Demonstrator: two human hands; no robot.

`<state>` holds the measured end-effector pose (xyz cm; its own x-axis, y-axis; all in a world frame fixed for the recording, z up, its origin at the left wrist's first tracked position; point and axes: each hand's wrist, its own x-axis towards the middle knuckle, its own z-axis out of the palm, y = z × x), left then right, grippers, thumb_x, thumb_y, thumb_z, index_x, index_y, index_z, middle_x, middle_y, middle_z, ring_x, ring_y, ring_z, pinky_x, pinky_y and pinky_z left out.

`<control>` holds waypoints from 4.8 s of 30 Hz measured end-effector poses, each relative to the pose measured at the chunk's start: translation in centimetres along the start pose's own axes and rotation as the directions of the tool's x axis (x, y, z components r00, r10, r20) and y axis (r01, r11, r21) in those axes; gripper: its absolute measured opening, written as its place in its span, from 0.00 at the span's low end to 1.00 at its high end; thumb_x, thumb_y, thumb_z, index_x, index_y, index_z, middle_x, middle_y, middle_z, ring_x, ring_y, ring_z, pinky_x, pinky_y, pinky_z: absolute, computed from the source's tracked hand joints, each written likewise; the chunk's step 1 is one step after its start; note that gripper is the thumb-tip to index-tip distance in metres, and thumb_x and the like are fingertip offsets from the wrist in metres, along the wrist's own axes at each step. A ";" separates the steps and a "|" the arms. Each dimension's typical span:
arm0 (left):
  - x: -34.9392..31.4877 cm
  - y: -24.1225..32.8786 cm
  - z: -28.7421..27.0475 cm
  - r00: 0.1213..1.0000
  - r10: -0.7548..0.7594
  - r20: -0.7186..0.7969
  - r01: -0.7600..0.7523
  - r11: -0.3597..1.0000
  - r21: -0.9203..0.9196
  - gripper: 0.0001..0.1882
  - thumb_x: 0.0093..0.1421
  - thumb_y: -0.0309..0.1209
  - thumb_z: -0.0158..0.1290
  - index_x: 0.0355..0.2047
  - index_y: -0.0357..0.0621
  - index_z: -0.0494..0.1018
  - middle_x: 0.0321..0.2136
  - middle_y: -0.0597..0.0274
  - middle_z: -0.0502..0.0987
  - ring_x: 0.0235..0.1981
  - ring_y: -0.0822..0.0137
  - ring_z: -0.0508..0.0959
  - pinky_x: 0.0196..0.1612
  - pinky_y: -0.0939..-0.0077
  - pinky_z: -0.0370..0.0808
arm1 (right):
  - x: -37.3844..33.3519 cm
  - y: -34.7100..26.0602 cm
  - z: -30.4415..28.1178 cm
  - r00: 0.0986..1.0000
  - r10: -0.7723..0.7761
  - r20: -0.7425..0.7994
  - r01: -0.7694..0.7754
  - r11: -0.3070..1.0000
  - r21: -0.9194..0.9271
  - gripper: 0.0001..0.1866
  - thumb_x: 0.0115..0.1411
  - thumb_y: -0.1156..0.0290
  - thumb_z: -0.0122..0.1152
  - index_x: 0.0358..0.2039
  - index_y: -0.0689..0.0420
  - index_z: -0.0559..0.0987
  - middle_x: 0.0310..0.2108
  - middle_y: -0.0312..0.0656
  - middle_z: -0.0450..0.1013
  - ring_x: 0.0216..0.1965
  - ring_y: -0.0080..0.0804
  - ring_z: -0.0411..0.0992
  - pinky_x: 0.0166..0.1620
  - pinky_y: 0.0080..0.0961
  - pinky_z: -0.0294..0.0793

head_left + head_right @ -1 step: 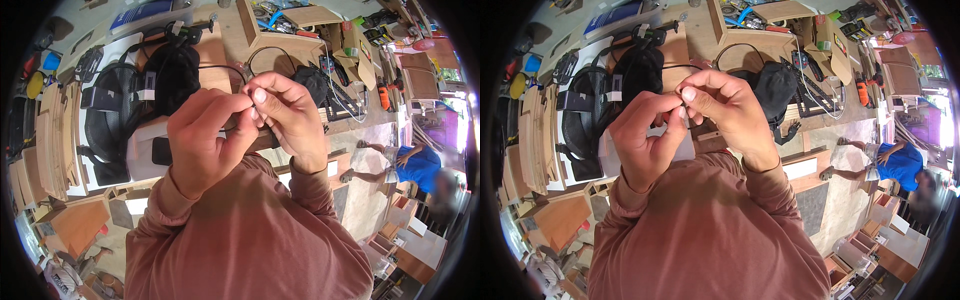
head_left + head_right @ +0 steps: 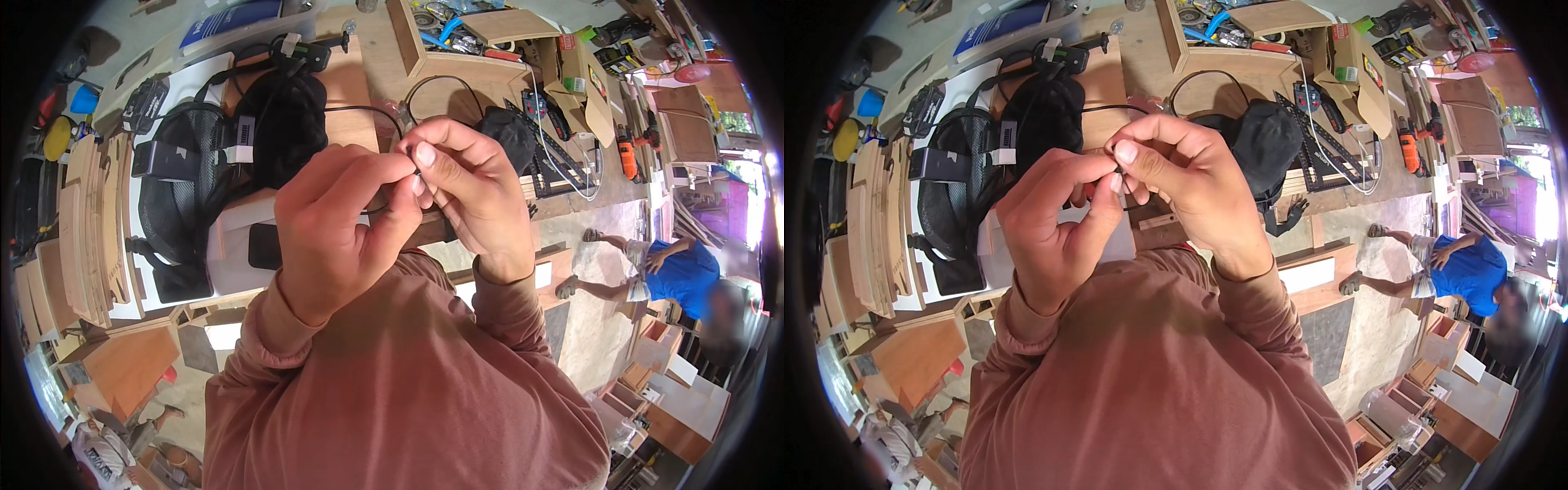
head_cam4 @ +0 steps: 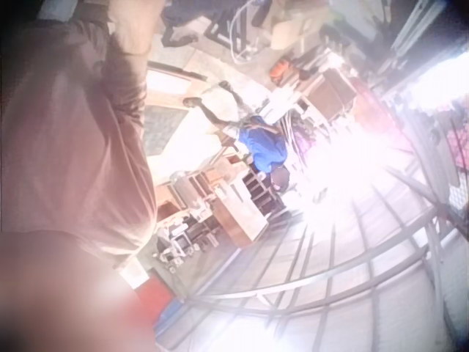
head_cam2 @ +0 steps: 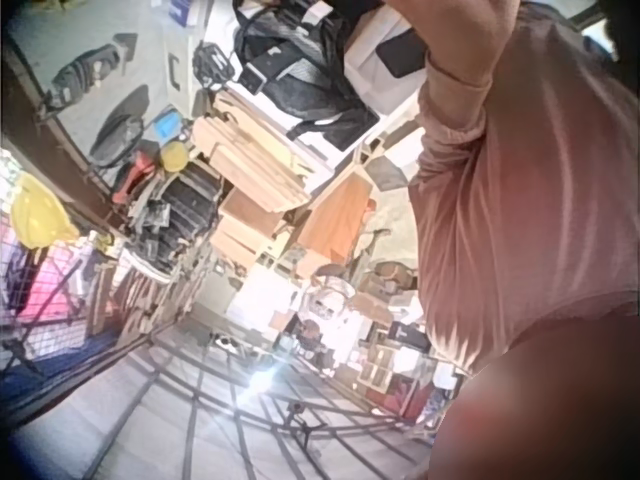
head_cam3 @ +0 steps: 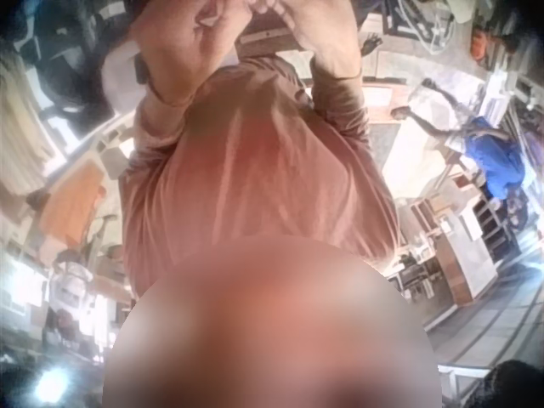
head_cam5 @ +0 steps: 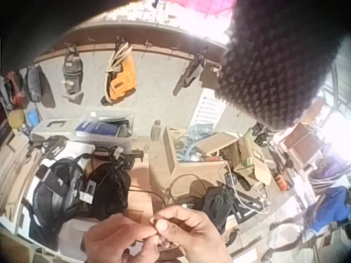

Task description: The person manipulates a thin black cable and a small black electronic device on a cluttered workbench. They repeatedly thread the cable through a mesh pocket on the device, adjusting the fit and orientation of both items throughout the clip.

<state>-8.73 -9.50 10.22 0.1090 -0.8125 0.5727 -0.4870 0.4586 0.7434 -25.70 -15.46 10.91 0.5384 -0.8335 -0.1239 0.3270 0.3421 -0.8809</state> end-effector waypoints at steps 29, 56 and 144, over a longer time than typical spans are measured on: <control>0.7 -0.1 0.2 0.999 -0.037 -0.039 0.035 0.998 -0.046 0.06 0.54 0.22 0.65 0.32 0.42 0.81 0.23 0.64 0.79 0.25 0.65 0.79 0.29 0.73 0.75 | 0.6 -0.5 0.4 1.000 -0.017 0.006 0.017 0.999 -0.027 0.10 0.72 0.69 0.63 0.42 0.64 0.82 0.32 0.37 0.79 0.33 0.21 0.76 0.37 0.20 0.75; 0.9 0.6 0.3 0.989 -0.147 -0.001 0.146 0.988 -0.054 0.03 0.63 0.22 0.63 0.37 0.37 0.81 0.29 0.59 0.83 0.26 0.70 0.77 0.30 0.77 0.72 | -0.9 -0.9 0.9 0.783 -0.618 0.074 0.448 0.476 -0.757 0.05 0.61 0.80 0.71 0.38 0.61 0.85 0.29 0.39 0.80 0.27 0.21 0.76 0.30 0.19 0.73; -1.0 0.9 1.3 0.977 -0.181 -0.110 0.152 0.962 -0.228 0.06 0.59 0.20 0.63 0.37 0.37 0.80 0.27 0.59 0.83 0.24 0.71 0.79 0.30 0.77 0.75 | -0.5 -0.7 1.5 0.968 -0.232 -0.099 0.182 0.913 -0.366 0.06 0.70 0.74 0.65 0.41 0.64 0.83 0.30 0.34 0.79 0.32 0.15 0.75 0.36 0.16 0.75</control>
<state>-10.40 -8.80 9.84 0.2900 -0.8373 0.4636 -0.2545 0.3995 0.8807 -25.09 -14.63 12.27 0.3681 -0.9289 0.0397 0.1124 0.0021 -0.9937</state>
